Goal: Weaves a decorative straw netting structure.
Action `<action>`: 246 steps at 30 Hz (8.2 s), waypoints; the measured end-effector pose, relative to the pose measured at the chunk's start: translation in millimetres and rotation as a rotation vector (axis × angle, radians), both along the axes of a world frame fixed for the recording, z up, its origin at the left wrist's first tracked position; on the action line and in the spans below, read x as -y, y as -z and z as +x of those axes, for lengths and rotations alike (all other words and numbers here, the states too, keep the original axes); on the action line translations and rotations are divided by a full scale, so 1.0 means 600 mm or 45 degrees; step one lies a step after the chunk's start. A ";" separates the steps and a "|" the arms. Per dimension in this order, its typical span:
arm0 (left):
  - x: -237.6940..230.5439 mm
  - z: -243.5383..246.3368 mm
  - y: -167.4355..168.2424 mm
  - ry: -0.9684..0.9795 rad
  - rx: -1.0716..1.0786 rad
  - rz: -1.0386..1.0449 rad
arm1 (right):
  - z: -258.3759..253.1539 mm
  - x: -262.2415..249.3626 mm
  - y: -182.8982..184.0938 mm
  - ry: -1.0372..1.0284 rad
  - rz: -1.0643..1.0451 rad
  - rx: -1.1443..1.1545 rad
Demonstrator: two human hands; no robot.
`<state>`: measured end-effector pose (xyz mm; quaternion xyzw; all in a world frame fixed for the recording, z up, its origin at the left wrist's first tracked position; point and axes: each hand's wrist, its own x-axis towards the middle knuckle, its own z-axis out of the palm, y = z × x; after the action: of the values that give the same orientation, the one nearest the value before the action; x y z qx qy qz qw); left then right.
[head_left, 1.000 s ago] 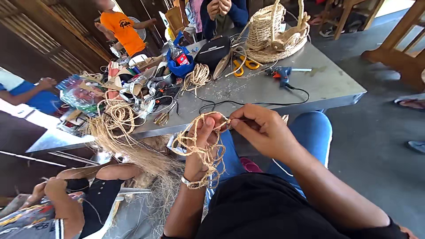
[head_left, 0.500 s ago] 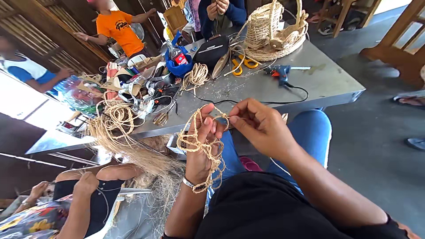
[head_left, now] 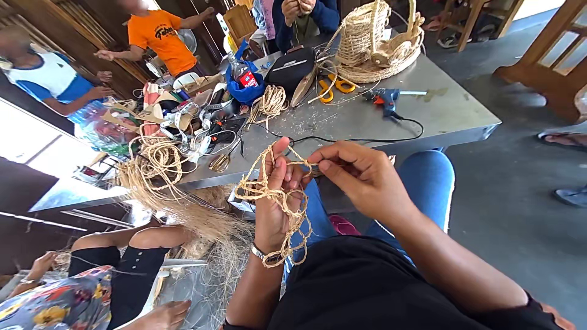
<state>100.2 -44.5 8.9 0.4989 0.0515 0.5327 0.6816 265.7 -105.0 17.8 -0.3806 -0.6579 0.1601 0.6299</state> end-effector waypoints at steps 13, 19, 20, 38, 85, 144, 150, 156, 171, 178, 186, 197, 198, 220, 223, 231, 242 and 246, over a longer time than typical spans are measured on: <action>-0.006 -0.009 0.008 0.096 0.004 0.020 | -0.003 0.007 0.002 -0.053 -0.105 -0.082; -0.018 -0.013 0.024 0.061 -0.048 0.039 | 0.011 -0.006 0.018 -0.053 -0.122 0.009; -0.020 -0.016 0.024 0.012 -0.089 0.073 | 0.012 -0.007 0.019 -0.044 -0.131 0.021; 0.001 -0.030 -0.018 -0.099 -0.619 0.432 | 0.013 0.020 -0.018 0.050 0.084 0.184; -0.064 -0.056 0.156 0.495 -0.021 -0.264 | 0.034 -0.060 0.053 -0.057 -0.380 -0.524; -0.031 -0.099 0.169 -0.612 -0.922 0.436 | 0.080 -0.130 0.055 -0.463 -0.472 -0.216; -0.022 -0.076 0.093 -0.929 -1.147 0.929 | 0.055 -0.136 0.041 -0.586 -0.396 -0.011; -0.023 -0.038 0.102 -0.827 -0.829 0.602 | 0.063 -0.129 0.034 -0.578 -0.631 0.007; -0.020 -0.042 0.103 -0.742 -0.779 0.390 | 0.043 -0.112 0.041 -0.007 0.013 0.378; -0.033 -0.044 0.103 -0.886 -0.805 0.419 | 0.070 -0.115 0.023 -0.294 -0.522 0.261; -0.038 -0.044 0.106 -1.021 -0.814 0.501 | 0.075 -0.081 0.016 -0.151 -0.533 0.425; -0.033 -0.036 0.109 -0.749 -0.673 0.442 | 0.055 -0.102 0.015 -0.132 -0.638 0.316; -0.032 -0.036 0.109 -0.738 -0.665 0.445 | 0.054 -0.106 0.018 -0.145 -0.636 0.333; -0.039 -0.047 0.118 -0.619 -0.493 0.162 | 0.078 -0.101 0.024 -0.382 -0.736 -0.030; -0.035 -0.048 0.117 -0.670 -0.506 0.150 | 0.081 -0.091 0.024 -0.364 -0.747 0.043; -0.051 -0.100 0.116 -0.591 -0.482 0.215 | 0.081 -0.093 0.003 -0.088 -0.537 0.275; -0.065 -0.056 0.024 -0.498 -1.258 0.751 | 0.033 -0.103 -0.037 -0.129 -0.361 0.625; -0.073 -0.056 0.036 -0.235 -0.969 0.506 | 0.062 -0.102 -0.036 -0.312 -0.555 0.623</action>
<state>66.8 -1.0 -12.8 0.7744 0.2399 0.3691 0.4544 302.8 -43.8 39.5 -0.4515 -0.7805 0.2752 0.3335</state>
